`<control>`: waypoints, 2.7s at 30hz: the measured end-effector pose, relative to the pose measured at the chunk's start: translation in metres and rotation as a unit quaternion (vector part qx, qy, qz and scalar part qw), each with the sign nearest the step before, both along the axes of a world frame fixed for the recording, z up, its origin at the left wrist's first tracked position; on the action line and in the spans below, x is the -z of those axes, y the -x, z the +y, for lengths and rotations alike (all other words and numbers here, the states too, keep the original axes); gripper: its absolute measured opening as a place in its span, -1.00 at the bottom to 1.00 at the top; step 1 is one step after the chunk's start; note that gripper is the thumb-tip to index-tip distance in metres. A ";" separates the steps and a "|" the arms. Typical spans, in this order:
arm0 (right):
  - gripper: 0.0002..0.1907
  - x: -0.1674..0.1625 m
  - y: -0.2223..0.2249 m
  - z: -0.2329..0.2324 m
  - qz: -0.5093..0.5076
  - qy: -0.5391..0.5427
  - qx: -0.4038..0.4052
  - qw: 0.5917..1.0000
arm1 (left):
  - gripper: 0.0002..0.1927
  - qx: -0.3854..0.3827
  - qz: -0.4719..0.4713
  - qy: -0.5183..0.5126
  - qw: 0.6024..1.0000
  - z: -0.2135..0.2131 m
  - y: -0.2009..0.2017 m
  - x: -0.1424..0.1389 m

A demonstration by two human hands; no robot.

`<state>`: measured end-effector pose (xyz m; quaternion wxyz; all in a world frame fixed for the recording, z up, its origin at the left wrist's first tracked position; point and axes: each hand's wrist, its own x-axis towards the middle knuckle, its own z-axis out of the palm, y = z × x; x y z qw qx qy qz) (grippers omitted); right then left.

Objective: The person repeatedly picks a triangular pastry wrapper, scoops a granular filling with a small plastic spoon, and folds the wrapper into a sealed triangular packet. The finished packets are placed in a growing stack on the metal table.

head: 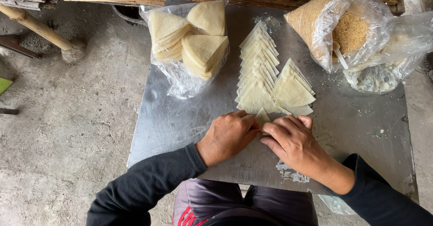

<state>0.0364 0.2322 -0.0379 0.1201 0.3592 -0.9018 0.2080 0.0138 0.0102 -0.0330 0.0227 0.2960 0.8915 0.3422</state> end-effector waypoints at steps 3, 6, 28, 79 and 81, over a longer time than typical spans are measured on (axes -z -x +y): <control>-0.81 0.002 -0.001 0.001 -0.006 -0.005 0.013 1.000 | -0.78 -0.003 -0.019 0.013 1.000 -0.001 0.001 0.000; -0.84 0.007 -0.001 0.001 -0.035 0.018 0.041 0.998 | -0.79 0.003 0.000 -0.007 1.000 -0.001 0.003 0.002; -0.79 0.007 0.007 0.001 0.006 0.018 0.027 0.999 | -0.77 0.038 0.081 -0.007 0.996 -0.005 0.010 0.014; -0.65 0.000 -0.008 0.000 0.119 -0.096 0.030 0.988 | -0.76 0.028 0.099 -0.012 0.995 -0.010 0.000 0.002; -0.57 0.003 -0.008 0.000 0.120 -0.118 0.047 0.985 | -0.70 0.027 0.124 -0.013 0.992 -0.011 0.001 0.001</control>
